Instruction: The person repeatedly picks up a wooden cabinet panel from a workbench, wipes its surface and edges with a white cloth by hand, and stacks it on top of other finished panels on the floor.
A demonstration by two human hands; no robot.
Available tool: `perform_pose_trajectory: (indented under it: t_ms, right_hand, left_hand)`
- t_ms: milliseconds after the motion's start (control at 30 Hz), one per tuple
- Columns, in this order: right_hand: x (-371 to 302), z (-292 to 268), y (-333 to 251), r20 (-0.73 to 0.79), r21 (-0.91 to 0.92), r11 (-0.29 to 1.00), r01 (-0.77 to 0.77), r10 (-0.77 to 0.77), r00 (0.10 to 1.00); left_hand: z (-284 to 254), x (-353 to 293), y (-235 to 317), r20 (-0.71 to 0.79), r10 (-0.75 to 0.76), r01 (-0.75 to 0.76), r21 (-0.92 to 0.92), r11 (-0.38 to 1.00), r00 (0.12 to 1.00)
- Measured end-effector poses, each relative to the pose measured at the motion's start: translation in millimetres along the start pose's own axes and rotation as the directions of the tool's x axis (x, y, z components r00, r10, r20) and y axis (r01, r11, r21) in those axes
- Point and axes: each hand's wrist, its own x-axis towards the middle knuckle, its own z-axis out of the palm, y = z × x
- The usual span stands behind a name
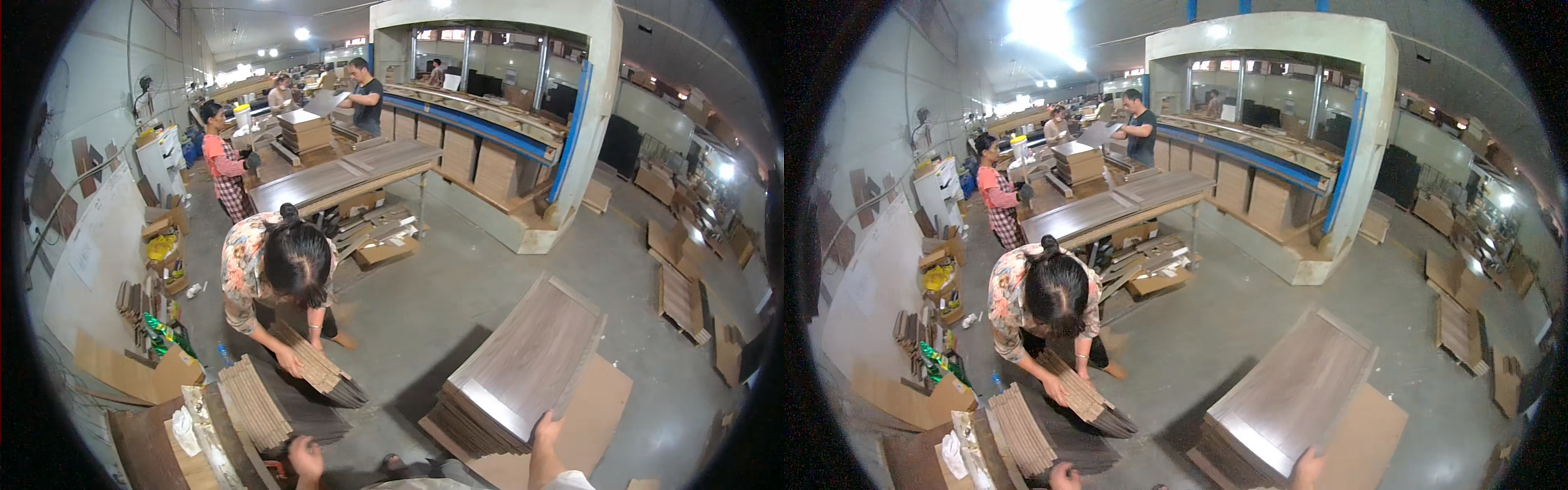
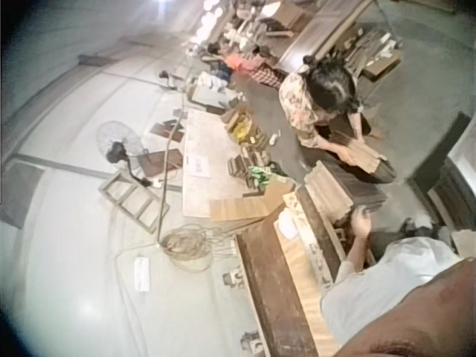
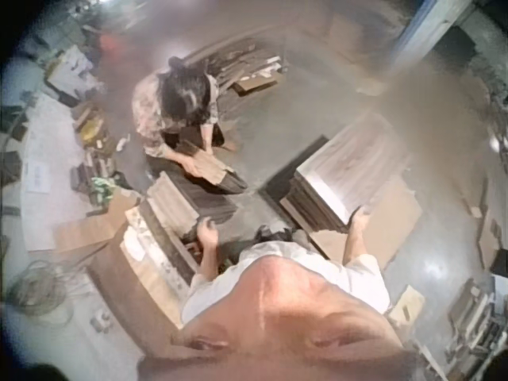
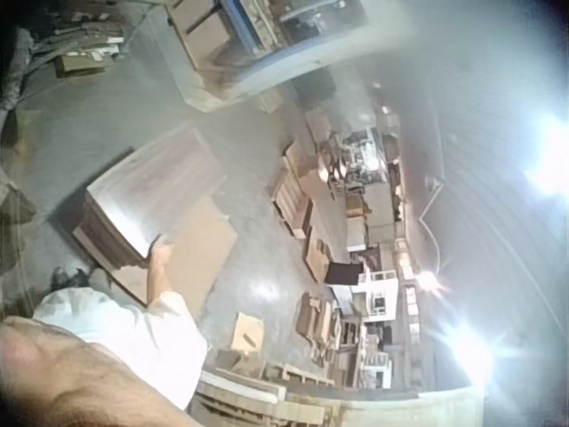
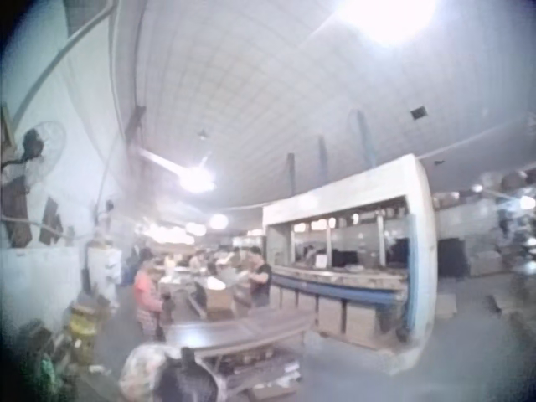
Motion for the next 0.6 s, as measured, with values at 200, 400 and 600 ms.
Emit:
perform_pose_trajectory:
  t_ms: [200,400,600]
  right_hand:
    - [-7,-11,-32,0.157,-0.037,0.999,-0.014,0.019,0.987]
    - [12,1,12,0.102,-0.102,0.995,-0.025,0.035,0.994]
    - [15,1,12,0.07,-0.129,0.991,0.031,-0.023,0.997]
  left_hand:
    - [-133,-25,-116,-0.447,-0.011,0.318,0.618,0.719,0.894]
    - [-187,-89,-114,-0.241,-0.349,0.386,0.808,0.444,0.906]
    - [-214,-79,-91,-0.141,-0.752,0.74,0.361,0.567,0.644]
